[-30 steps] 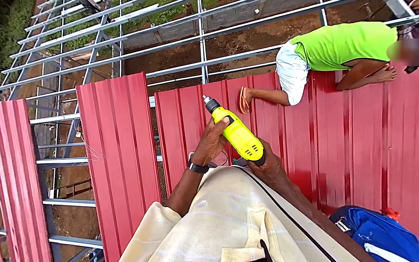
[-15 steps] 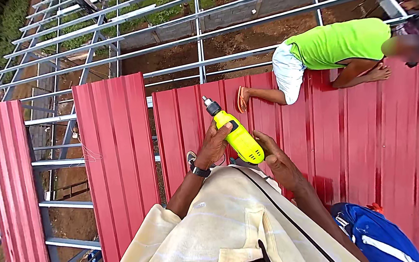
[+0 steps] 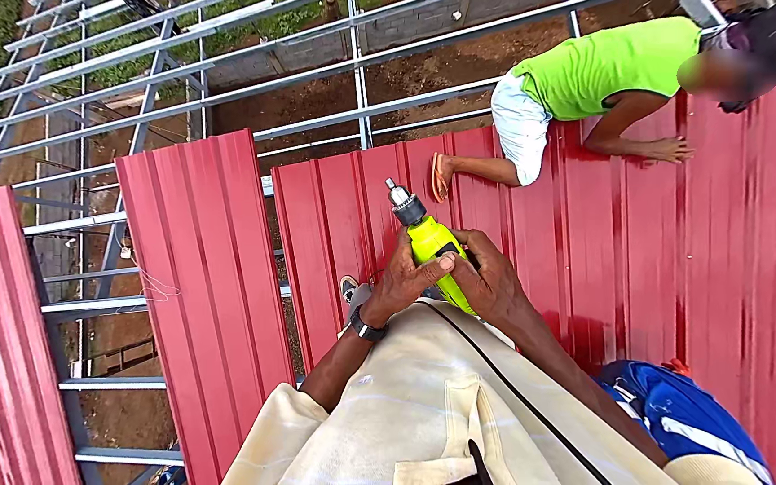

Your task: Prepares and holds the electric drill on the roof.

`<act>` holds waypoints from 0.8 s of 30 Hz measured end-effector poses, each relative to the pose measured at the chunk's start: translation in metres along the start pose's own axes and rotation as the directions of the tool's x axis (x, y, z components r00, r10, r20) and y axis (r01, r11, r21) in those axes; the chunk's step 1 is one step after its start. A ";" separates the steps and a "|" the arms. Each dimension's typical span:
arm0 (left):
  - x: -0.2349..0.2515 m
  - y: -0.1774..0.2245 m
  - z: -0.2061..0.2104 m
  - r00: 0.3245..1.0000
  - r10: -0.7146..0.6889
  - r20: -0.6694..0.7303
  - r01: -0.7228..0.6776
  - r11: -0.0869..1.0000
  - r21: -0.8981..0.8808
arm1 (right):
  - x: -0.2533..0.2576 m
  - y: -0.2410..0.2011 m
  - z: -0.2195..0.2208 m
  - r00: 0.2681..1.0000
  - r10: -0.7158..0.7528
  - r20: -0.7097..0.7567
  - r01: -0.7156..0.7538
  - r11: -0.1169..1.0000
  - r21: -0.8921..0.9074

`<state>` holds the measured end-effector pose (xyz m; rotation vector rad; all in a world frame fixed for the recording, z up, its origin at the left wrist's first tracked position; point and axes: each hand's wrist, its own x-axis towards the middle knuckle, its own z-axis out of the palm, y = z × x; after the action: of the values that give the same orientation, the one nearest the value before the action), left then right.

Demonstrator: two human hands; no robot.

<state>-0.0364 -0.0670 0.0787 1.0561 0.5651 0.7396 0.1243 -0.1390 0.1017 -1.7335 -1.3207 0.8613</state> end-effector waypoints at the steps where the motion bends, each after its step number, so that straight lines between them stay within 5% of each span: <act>1: -0.001 0.002 0.000 1.000 0.004 0.005 -0.004 1.000 0.002 | -0.002 0.001 0.002 1.000 -0.024 -0.016 0.024 1.000 -0.005; 16: 0.000 -0.008 0.000 0.999 -0.008 -0.045 0.003 0.993 -0.119 | 0.006 0.000 0.004 1.000 -0.010 0.016 0.011 0.999 -0.045; 20: 0.012 -0.007 -0.012 0.992 -0.057 -0.112 0.017 0.943 -0.332 | 0.022 0.004 -0.018 0.975 0.051 0.218 -0.102 0.968 0.228; 24: 0.023 0.004 -0.028 0.962 -0.148 -0.231 0.026 0.888 -0.459 | 0.025 0.026 -0.029 0.925 -0.101 0.367 -0.130 0.823 0.552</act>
<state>-0.0434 -0.0323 0.0702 0.4967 0.6216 0.8854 0.1670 -0.1236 0.0915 -1.1313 -1.1189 1.4903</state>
